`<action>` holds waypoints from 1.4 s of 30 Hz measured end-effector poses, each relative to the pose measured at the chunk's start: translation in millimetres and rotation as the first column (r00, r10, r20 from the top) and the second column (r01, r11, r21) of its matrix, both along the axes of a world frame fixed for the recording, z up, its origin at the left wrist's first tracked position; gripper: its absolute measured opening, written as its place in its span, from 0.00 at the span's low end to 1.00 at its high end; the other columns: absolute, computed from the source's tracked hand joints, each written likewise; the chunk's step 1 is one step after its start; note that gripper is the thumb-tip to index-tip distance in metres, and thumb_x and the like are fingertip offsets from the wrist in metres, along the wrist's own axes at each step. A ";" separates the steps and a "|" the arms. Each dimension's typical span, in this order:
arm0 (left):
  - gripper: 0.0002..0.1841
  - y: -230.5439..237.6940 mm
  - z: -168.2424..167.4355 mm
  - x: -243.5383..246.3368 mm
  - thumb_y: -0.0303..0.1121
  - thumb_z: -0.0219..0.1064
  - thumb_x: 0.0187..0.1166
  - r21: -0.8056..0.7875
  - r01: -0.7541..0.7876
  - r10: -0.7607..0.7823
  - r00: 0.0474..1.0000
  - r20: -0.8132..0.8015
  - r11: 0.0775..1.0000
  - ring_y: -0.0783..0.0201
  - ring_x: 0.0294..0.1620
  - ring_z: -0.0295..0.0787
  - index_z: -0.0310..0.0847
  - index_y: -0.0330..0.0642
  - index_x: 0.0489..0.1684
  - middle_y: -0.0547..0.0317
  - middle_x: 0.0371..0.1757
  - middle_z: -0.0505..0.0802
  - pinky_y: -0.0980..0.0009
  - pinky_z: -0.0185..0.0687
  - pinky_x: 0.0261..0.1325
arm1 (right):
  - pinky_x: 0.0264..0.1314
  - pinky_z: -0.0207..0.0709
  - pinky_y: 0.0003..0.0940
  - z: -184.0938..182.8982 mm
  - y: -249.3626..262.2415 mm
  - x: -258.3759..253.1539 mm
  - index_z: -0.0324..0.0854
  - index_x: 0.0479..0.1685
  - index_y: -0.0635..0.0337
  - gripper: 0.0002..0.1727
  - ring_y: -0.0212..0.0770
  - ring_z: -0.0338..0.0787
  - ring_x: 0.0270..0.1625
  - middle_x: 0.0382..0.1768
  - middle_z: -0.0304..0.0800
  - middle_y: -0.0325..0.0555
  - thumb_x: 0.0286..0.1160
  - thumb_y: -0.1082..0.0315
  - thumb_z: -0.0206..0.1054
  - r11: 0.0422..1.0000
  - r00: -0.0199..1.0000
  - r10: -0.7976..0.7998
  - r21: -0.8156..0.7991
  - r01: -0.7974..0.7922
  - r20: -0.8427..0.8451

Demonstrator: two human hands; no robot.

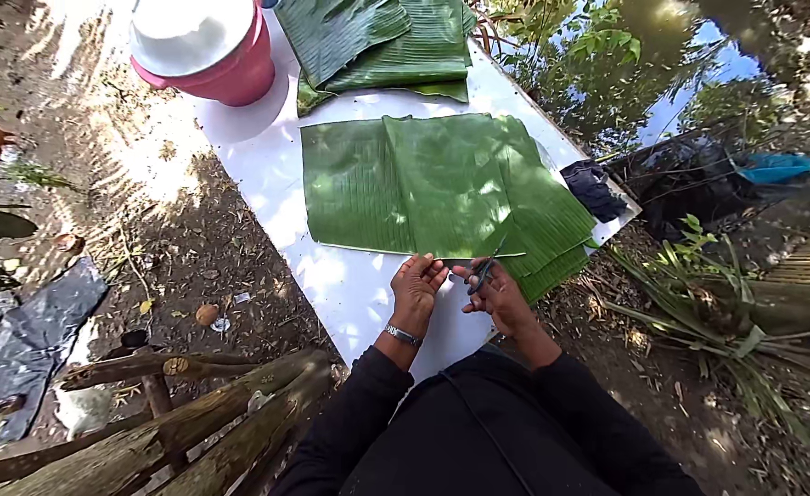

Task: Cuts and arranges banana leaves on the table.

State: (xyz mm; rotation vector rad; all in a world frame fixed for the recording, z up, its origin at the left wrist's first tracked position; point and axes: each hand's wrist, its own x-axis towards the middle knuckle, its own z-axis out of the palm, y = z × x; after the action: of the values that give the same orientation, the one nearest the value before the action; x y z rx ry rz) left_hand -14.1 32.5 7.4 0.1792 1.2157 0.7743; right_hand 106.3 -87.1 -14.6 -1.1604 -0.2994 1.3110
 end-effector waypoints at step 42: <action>0.13 1.5 -15.9 -16.5 0.17 0.64 0.77 -0.007 0.059 -0.059 0.998 0.006 0.998 0.62 0.21 0.84 0.73 0.30 0.57 0.49 0.31 0.88 0.68 0.88 0.29 | 0.31 0.87 0.35 70.1 59.8 60.2 0.77 0.29 0.46 0.13 0.29 0.81 0.19 0.16 0.79 0.26 0.87 0.58 0.60 0.924 0.824 -0.375 0.101 0.368 0.425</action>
State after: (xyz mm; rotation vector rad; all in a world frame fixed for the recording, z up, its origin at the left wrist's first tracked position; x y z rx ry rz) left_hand -30.6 34.0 -8.6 0.2061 1.2027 0.7187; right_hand 166.5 -27.3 55.6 -1.4165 -0.3847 0.6928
